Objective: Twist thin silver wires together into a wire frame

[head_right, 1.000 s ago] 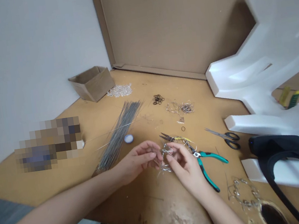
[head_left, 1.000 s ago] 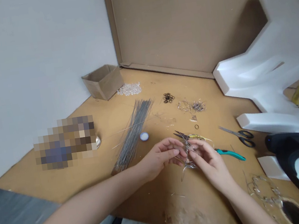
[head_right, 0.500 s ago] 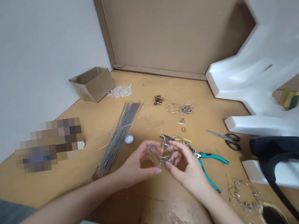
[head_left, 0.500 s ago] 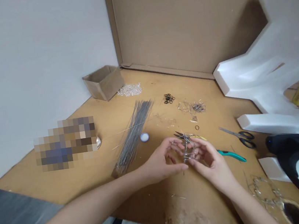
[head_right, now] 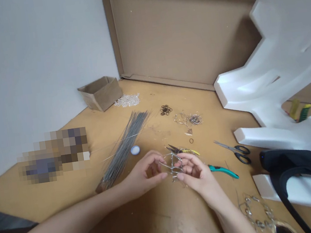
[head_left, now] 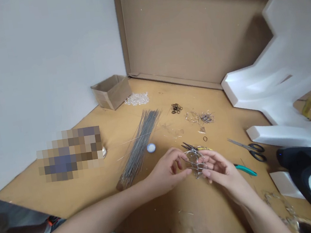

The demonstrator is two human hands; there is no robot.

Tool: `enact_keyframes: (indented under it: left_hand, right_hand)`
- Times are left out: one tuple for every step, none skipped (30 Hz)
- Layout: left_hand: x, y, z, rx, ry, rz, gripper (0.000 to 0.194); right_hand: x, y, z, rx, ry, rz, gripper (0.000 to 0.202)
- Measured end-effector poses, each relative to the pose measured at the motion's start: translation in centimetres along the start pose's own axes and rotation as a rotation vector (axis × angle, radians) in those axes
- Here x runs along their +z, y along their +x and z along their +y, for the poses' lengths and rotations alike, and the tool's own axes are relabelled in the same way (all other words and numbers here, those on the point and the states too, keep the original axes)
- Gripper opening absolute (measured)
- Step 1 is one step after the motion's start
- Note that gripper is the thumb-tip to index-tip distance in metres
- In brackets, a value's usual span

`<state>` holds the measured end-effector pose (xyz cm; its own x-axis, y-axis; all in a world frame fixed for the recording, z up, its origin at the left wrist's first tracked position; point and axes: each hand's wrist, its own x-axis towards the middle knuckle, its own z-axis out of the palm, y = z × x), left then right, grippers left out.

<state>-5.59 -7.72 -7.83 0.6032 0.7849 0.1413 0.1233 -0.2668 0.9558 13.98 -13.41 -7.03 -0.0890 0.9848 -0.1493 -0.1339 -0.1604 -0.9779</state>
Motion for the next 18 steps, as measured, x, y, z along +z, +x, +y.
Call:
enact_keyframes:
  left_hand:
    - [0.0,0.0,0.0,0.016,0.020,0.000,0.024]
    - [0.0,-0.1,-0.1,0.030,0.039,-0.001,0.027]
    - [0.0,-0.1,-0.1,0.046,0.059,-0.002,0.030]
    - [0.1,-0.2,-0.2,0.063,0.080,-0.001,0.033]
    - [0.1,-0.2,-0.3,0.080,0.103,0.000,0.037]
    - [0.1,-0.2,-0.4,0.097,0.124,0.002,0.040]
    - [0.2,-0.3,-0.4,0.112,0.142,0.005,0.043]
    - [0.2,-0.3,-0.5,0.124,0.160,0.008,0.047]
    - [0.3,-0.4,-0.5,0.130,0.180,0.012,0.050]
    - [0.3,-0.5,-0.4,0.133,0.208,0.020,0.054]
    - [0.4,-0.6,-0.4,0.137,0.243,0.036,0.059]
    - [0.4,-0.7,-0.3,0.144,0.287,0.059,0.065]
    - [0.5,-0.7,-0.3,0.164,0.343,0.088,0.071]
    - [0.6,-0.8,-0.3,0.201,0.408,0.122,0.077]
    - [0.8,-0.9,-0.3,0.257,0.478,0.161,0.082]
    - [1.0,-0.9,-0.4,0.326,0.549,0.202,0.086]
    - [1.2,-0.8,-0.5,0.404,0.616,0.238,0.089]
    - [1.4,-0.8,-0.6,0.482,0.674,0.268,0.090]
  right_hand:
    - [0.0,0.0,0.1,0.005,0.019,0.003,0.041]
    - [0.0,0.1,0.2,0.007,0.039,0.012,0.041]
    - [0.1,0.1,0.2,0.009,0.061,0.023,0.041]
    - [0.2,0.1,0.2,0.014,0.085,0.034,0.041]
    - [0.3,0.2,0.2,0.022,0.109,0.045,0.041]
    - [0.4,0.2,0.2,0.035,0.135,0.053,0.041]
    - [0.4,0.2,0.1,0.051,0.163,0.057,0.040]
    - [0.5,0.2,0.0,0.066,0.195,0.057,0.040]
    - [0.5,0.2,0.0,0.077,0.231,0.057,0.039]
    - [0.5,0.2,-0.1,0.085,0.271,0.058,0.039]
    - [0.5,0.2,-0.1,0.091,0.312,0.060,0.038]
    - [0.4,0.2,-0.2,0.098,0.350,0.063,0.037]
    - [0.4,0.2,-0.2,0.104,0.382,0.068,0.037]
    - [0.5,0.2,-0.2,0.108,0.406,0.074,0.037]
    - [0.5,0.2,-0.2,0.108,0.422,0.082,0.037]
    - [0.7,0.2,-0.1,0.105,0.431,0.090,0.037]
    - [0.8,0.2,-0.1,0.096,0.439,0.098,0.037]
    - [1.0,0.2,0.0,0.085,0.448,0.103,0.036]
